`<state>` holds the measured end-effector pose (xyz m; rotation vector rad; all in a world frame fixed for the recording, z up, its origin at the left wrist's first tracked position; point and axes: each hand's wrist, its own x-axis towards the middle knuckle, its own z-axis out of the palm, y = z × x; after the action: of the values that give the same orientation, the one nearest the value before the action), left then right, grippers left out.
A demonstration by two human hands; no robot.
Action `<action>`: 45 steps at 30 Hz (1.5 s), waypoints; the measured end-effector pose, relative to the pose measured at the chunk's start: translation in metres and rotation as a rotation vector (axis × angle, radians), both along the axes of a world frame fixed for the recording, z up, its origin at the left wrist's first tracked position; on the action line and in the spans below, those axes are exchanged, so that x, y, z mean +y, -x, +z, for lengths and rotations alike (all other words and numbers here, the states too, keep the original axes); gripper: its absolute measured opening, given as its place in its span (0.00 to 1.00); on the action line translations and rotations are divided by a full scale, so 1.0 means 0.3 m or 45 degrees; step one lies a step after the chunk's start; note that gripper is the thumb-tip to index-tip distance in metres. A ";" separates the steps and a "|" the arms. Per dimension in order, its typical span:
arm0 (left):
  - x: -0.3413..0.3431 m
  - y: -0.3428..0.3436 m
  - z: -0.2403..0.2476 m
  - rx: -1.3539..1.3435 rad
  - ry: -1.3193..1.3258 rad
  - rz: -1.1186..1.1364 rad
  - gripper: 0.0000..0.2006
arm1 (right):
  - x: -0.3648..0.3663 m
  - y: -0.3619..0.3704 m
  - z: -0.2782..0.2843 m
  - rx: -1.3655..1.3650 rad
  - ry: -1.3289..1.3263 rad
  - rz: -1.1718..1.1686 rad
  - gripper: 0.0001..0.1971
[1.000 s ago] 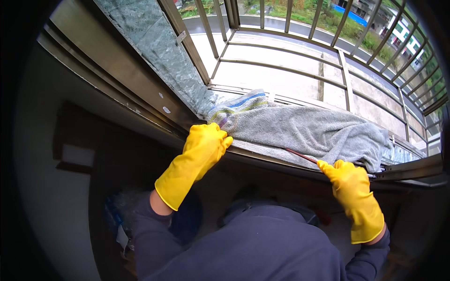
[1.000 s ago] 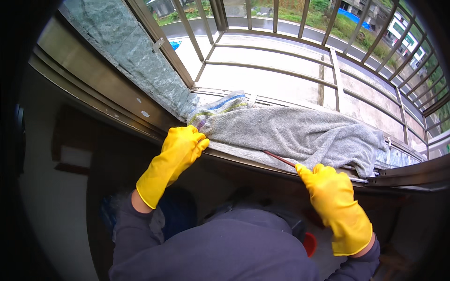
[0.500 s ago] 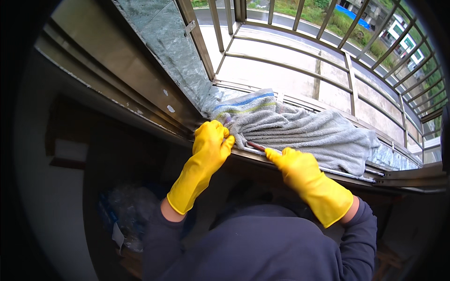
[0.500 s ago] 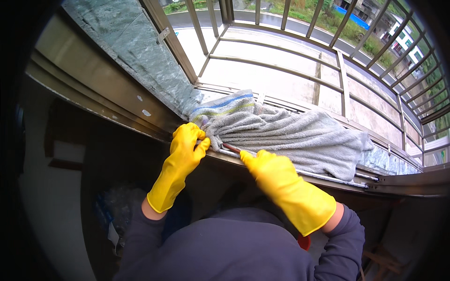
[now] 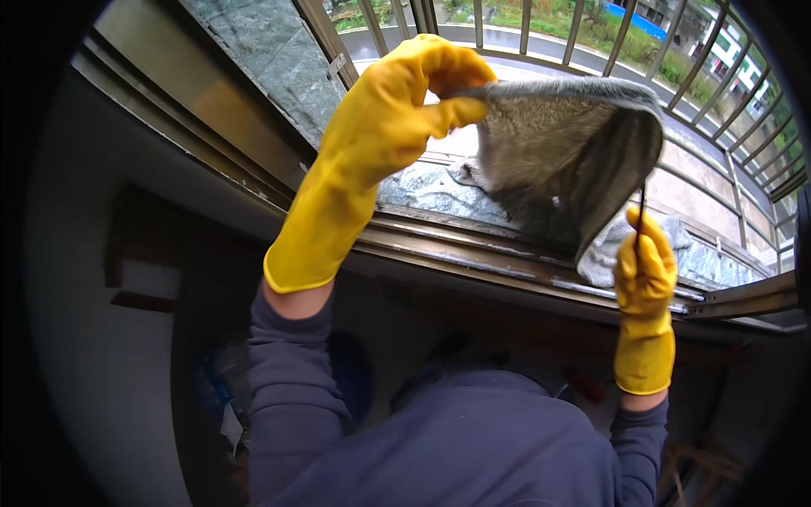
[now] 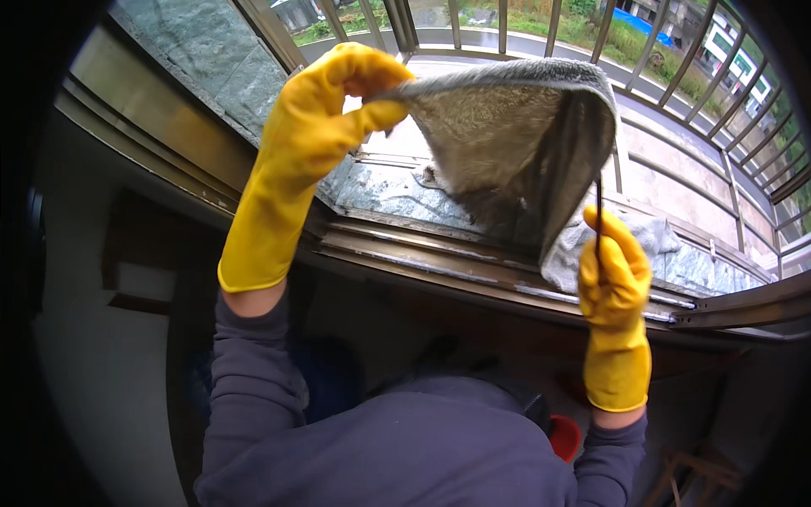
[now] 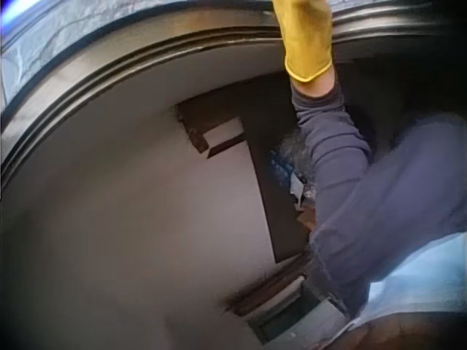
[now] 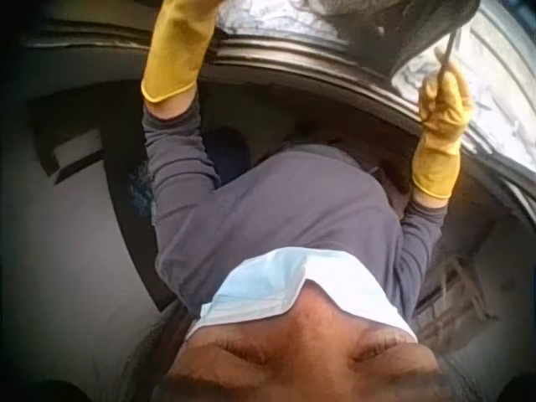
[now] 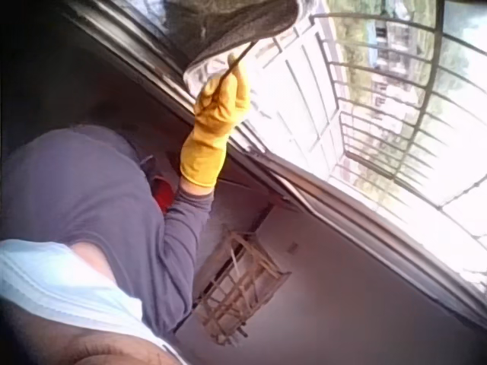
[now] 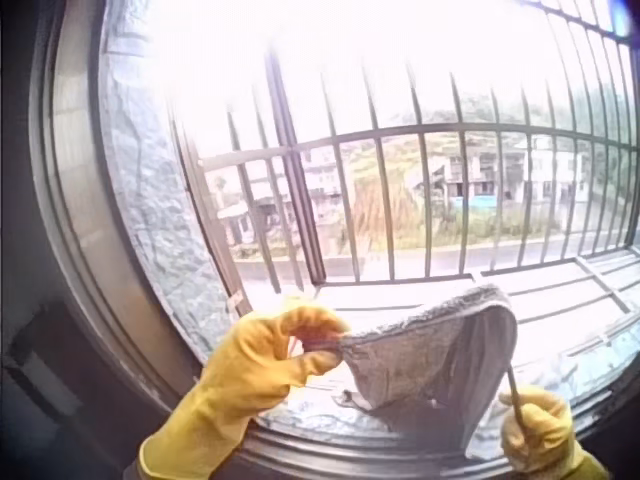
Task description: The person uses a thin metal tool to scrape debris from the window frame track and then wipes the area with a gray cloth. The person repeats this process along the length of the frame, focusing on the corners and edges.
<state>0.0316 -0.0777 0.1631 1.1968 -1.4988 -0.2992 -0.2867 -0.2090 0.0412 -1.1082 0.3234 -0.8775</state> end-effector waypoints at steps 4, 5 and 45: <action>0.134 -0.002 0.040 -0.730 -0.148 0.091 0.24 | 0.017 0.182 0.122 0.452 0.320 0.162 0.13; 0.166 -0.012 0.035 -0.934 -0.157 0.190 0.17 | 0.020 0.205 0.147 0.639 0.389 0.222 0.12; 0.579 0.214 -0.557 -0.623 -0.491 0.804 0.16 | 0.247 -0.306 0.127 1.453 2.278 0.536 0.25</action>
<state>-0.0325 0.0959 -0.0040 2.0931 -1.4046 0.1572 -0.1949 -0.1350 0.0794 -3.1685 0.1209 0.2159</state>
